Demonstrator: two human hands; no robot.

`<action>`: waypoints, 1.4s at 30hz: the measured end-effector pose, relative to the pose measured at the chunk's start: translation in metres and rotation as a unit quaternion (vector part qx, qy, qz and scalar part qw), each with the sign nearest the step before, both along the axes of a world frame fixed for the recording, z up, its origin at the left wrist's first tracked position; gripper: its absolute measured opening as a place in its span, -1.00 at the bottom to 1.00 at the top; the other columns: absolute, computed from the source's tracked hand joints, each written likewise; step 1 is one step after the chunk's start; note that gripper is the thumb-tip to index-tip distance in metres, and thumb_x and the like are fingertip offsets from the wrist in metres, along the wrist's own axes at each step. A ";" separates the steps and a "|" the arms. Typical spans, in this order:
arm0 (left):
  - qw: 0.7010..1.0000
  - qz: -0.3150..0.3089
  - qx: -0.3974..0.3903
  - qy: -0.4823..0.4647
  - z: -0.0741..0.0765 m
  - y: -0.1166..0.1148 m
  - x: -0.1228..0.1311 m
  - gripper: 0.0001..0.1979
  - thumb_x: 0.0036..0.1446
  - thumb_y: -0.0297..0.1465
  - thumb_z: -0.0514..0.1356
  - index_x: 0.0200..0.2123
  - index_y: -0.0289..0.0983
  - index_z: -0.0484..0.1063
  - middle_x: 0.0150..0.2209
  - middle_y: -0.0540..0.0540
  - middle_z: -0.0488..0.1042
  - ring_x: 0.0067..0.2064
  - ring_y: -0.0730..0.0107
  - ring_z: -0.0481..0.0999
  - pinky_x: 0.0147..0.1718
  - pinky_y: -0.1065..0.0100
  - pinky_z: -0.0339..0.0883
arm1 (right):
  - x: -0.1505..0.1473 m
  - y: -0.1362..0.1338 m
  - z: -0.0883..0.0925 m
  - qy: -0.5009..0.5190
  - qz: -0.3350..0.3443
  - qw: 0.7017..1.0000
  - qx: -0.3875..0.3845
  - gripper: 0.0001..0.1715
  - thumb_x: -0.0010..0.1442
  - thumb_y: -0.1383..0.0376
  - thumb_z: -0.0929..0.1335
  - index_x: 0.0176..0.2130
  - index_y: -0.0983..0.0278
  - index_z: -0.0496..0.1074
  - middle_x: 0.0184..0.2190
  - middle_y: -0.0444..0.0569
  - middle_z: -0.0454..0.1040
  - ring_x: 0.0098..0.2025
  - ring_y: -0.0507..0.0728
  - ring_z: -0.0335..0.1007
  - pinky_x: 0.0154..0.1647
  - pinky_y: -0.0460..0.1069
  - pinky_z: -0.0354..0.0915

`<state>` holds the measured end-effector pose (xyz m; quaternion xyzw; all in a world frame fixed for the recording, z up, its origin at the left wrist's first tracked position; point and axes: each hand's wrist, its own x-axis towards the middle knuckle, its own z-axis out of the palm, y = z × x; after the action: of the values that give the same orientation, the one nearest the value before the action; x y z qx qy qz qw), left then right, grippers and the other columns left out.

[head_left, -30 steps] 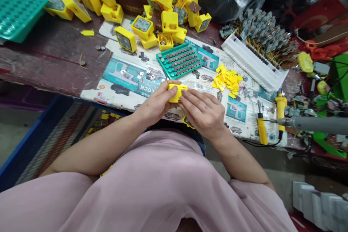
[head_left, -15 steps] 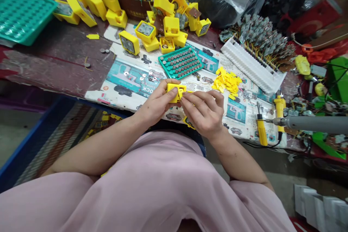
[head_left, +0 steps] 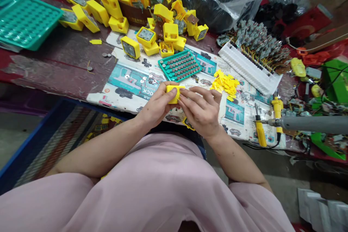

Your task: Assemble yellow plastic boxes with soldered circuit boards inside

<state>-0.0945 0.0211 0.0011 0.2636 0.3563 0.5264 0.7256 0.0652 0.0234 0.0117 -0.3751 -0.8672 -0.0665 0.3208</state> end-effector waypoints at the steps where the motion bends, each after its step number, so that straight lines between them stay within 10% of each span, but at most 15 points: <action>1: 1.000 -0.004 0.005 -0.004 0.001 -0.001 0.000 -0.47 -0.08 -0.09 0.45 -0.18 -0.22 0.32 -0.31 0.08 0.46 -0.34 0.55 0.46 -0.36 0.52 0.38 | -0.001 0.000 0.000 0.035 -0.013 0.999 -0.017 -0.88 0.32 0.26 0.36 -0.19 0.07 0.54 -0.10 -0.13 0.64 0.00 0.17 0.48 0.06 0.15 0.24; 6: 0.999 -0.005 0.045 0.010 0.008 -0.008 0.003 -0.50 0.02 0.02 0.36 -0.16 -0.17 0.31 -0.31 0.03 0.48 -0.20 0.38 0.55 -0.30 0.42 0.41 | -0.008 -0.003 0.004 0.209 -0.044 0.963 -0.162 -0.56 0.29 0.10 0.36 0.12 0.14 0.38 0.21 0.10 0.39 0.21 0.23 0.34 0.17 0.18 0.32; 10: 0.996 0.016 0.083 0.029 0.013 -0.012 0.006 -0.51 0.02 0.04 0.35 -0.19 -0.17 0.33 -0.27 0.01 0.50 -0.18 0.32 0.57 -0.27 0.36 0.44 | -0.012 -0.008 0.008 0.231 0.048 0.913 -0.334 -0.44 0.39 0.11 0.23 0.30 0.18 0.19 0.10 0.06 0.50 -0.04 0.12 0.53 -0.08 0.01 0.47; 22: 0.992 0.049 0.110 0.049 0.003 -0.014 0.006 -0.59 0.10 -0.01 0.33 -0.16 -0.16 0.41 -0.23 0.02 0.51 -0.21 0.44 0.55 -0.28 0.47 0.42 | -0.020 -0.011 -0.005 0.214 0.003 0.938 -0.274 -0.55 0.40 0.11 0.22 0.15 0.27 0.30 -0.13 0.05 0.58 -0.26 0.09 0.53 -0.21 -0.02 0.46; 31: 0.965 -0.143 0.190 0.107 0.008 -0.014 -0.019 -0.54 0.18 -0.22 0.31 0.10 -0.11 0.28 -0.09 -0.10 0.54 -0.12 0.26 0.61 -0.14 0.33 0.49 | 0.009 -0.008 0.005 0.307 0.111 0.881 -0.341 -0.68 0.17 0.14 0.48 -0.07 0.15 0.51 0.12 0.04 0.50 0.19 0.16 0.42 0.25 0.16 0.33; 42: 0.909 -0.127 0.334 0.216 -0.004 -0.014 -0.019 -0.36 0.25 -0.36 0.24 0.33 0.11 0.13 0.08 -0.07 0.46 0.03 0.33 0.54 0.01 0.36 0.43 | 0.012 -0.011 0.002 0.270 0.103 0.908 -0.304 -0.74 0.17 0.23 0.48 -0.11 0.17 0.52 0.14 0.00 0.50 0.27 0.15 0.33 0.33 0.18 0.23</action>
<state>-0.1139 0.0071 -0.0024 0.6408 0.2714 0.4477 0.5615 0.0772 0.0126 0.0132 -0.3667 -0.7591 0.3382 0.4182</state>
